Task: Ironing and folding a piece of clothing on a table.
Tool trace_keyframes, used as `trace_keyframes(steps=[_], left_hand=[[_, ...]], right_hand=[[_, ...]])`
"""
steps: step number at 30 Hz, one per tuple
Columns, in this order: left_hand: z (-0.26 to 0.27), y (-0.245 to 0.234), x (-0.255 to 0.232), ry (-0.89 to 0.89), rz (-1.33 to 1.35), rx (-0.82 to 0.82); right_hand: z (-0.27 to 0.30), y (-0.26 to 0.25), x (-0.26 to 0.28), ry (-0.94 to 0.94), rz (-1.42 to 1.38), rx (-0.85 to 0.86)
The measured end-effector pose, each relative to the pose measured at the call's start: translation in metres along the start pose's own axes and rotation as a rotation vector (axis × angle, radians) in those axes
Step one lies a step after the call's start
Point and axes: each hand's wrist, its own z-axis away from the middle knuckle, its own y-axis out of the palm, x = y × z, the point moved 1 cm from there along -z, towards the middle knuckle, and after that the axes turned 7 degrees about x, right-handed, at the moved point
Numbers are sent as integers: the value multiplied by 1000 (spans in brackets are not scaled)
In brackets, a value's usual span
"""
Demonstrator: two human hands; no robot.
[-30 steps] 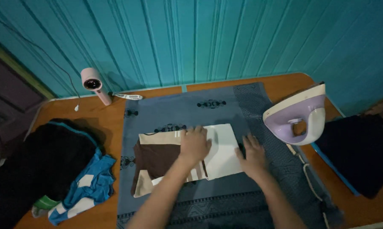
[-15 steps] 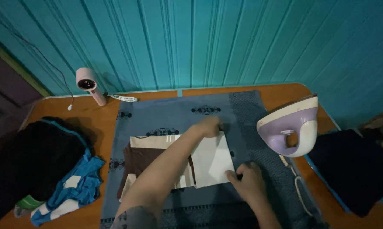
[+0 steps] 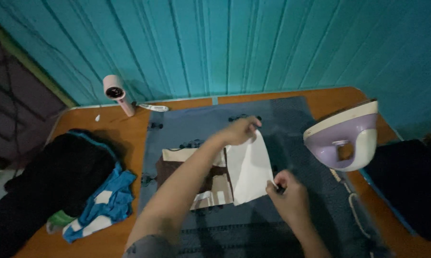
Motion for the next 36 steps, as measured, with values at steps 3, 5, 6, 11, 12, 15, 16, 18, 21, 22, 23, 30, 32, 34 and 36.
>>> trace_keyframes(steps=[3, 5, 6, 11, 12, 15, 16, 18, 21, 22, 23, 30, 32, 34, 36], left_hand=[[28, -32, 15, 186, 74, -83], [63, -59, 16, 201, 105, -60], [80, -72, 16, 220, 137, -36], [165, -102, 62, 78, 461, -30], [180, -105, 73, 62, 531, -52], [222, -98, 101, -29, 682, -130], [231, -94, 101, -28, 682, -131], [248, -84, 104, -263, 855, -271], [253, -72, 108, -355, 881, -407], [256, -68, 119, -354, 883, -405], [257, -64, 129, -280, 702, -462], [254, -51, 175, -339, 476, -594], [257, -47, 168, -311, 371, -627], [262, -42, 155, -284, 269, -661], [269, -39, 138, -406, -3, -701]], right_hand=[[11, 9, 46, -177, -129, -65], [23, 16, 86, -342, -169, -65], [29, 19, 107, -506, -207, -70], [43, 86, 155, -681, -56, 138], [45, 96, 165, -738, -15, 259], [54, 128, 182, -873, -50, 200], [53, 138, 181, -875, -50, 200], [54, 159, 181, -1180, 187, 116], [55, 185, 168, -1054, 117, 243], [56, 185, 171, -1052, 118, 244], [57, 183, 172, -1054, 124, 242], [64, 161, 174, -1098, 180, 243], [59, 152, 146, -1038, 183, 282], [53, 138, 120, -980, 190, 324], [43, 118, 97, -949, 184, 213]])
